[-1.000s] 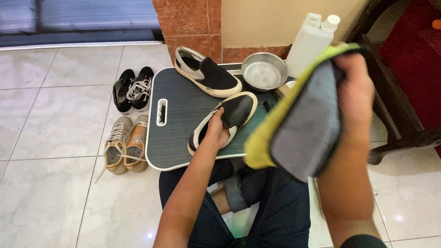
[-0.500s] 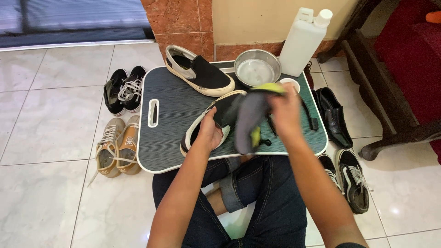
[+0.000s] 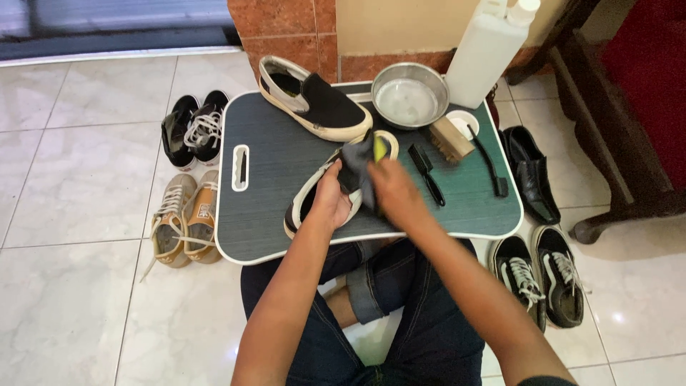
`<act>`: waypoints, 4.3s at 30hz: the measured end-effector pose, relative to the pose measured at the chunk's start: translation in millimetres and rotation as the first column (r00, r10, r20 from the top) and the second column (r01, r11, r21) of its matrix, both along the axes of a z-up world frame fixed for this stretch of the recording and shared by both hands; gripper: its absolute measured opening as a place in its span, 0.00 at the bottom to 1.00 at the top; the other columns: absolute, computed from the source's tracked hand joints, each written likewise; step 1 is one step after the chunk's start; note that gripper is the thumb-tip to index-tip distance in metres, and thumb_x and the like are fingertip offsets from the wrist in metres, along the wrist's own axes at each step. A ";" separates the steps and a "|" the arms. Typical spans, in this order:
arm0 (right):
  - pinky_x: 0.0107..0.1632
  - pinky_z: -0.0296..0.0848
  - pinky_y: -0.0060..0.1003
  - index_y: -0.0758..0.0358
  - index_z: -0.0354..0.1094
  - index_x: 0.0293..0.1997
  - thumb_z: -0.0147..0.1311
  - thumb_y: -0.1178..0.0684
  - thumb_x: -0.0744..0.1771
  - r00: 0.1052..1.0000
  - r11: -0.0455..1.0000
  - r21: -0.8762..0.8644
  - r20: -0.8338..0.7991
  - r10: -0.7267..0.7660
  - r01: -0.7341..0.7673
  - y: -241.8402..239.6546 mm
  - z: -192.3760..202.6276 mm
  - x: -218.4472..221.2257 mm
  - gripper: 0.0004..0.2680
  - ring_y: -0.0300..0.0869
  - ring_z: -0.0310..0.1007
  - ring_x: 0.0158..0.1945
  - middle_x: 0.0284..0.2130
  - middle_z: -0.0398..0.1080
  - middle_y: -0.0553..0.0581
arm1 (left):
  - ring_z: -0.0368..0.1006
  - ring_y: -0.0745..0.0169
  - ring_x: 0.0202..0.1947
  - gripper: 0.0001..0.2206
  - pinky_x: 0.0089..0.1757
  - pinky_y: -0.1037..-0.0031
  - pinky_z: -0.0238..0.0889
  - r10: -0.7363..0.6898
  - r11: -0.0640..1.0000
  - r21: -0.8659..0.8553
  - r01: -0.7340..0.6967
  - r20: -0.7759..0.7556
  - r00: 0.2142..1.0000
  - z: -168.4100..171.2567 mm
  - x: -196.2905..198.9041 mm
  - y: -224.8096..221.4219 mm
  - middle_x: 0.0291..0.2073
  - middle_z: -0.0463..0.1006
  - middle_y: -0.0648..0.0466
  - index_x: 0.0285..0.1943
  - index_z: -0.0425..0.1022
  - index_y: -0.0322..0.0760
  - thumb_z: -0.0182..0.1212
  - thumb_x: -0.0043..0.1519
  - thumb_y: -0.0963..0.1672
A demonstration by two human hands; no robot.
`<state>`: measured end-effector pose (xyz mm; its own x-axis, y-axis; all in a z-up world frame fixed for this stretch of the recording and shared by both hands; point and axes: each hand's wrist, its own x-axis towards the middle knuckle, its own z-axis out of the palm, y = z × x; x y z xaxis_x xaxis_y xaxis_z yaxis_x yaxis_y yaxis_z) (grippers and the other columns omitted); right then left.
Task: Cleaning the upper and sole of a shoe using a brush, cloth, and cleaning solution.
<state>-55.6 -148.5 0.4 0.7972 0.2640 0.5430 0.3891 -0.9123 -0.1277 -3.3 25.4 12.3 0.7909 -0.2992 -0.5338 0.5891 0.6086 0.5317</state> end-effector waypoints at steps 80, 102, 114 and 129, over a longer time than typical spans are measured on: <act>0.45 0.72 0.47 0.71 0.70 0.57 0.60 0.65 0.62 0.986 0.988 0.136 -0.162 -0.052 0.074 25.8 32.9 -50.4 0.17 0.59 0.71 0.41 0.39 0.61 0.61 | 0.77 0.53 0.61 0.23 0.59 0.59 0.73 0.047 0.998 -0.045 -0.050 -0.060 0.997 -3.5 0.8 -4.6 0.64 0.78 0.43 0.69 0.74 0.30 0.60 0.71 0.51; 0.42 0.72 0.52 0.70 0.71 0.53 0.53 0.58 0.71 0.986 0.978 0.145 -0.091 -0.140 0.152 13.3 38.3 -5.4 0.07 0.62 0.71 0.42 0.38 0.62 0.61 | 0.80 0.53 0.57 0.23 0.54 0.61 0.76 -0.002 1.000 0.016 0.004 -0.089 0.996 -15.3 9.0 -3.5 0.62 0.81 0.45 0.66 0.76 0.36 0.62 0.69 0.53; 0.43 0.69 0.39 0.62 0.77 0.38 0.66 0.57 0.66 0.972 0.671 0.741 -0.179 0.150 0.033 -3.9 6.0 -71.6 0.03 0.46 0.70 0.36 0.29 0.64 0.55 | 0.67 0.48 0.72 0.30 0.68 0.57 0.63 0.032 0.995 0.091 -0.033 0.003 0.999 47.7 -17.6 -2.4 0.74 0.68 0.42 0.78 0.64 0.33 0.56 0.71 0.53; 0.72 0.57 0.52 0.72 0.77 0.52 0.66 0.52 0.69 0.949 0.290 0.913 -0.312 0.044 0.287 -17.1 -26.2 -62.4 0.12 0.45 0.59 0.65 0.53 0.71 0.64 | 0.48 0.23 0.77 0.47 0.70 0.37 0.36 -0.697 0.112 0.951 -0.288 0.282 0.659 134.2 -115.3 80.8 0.77 0.56 0.27 0.83 0.54 0.27 0.73 0.60 0.55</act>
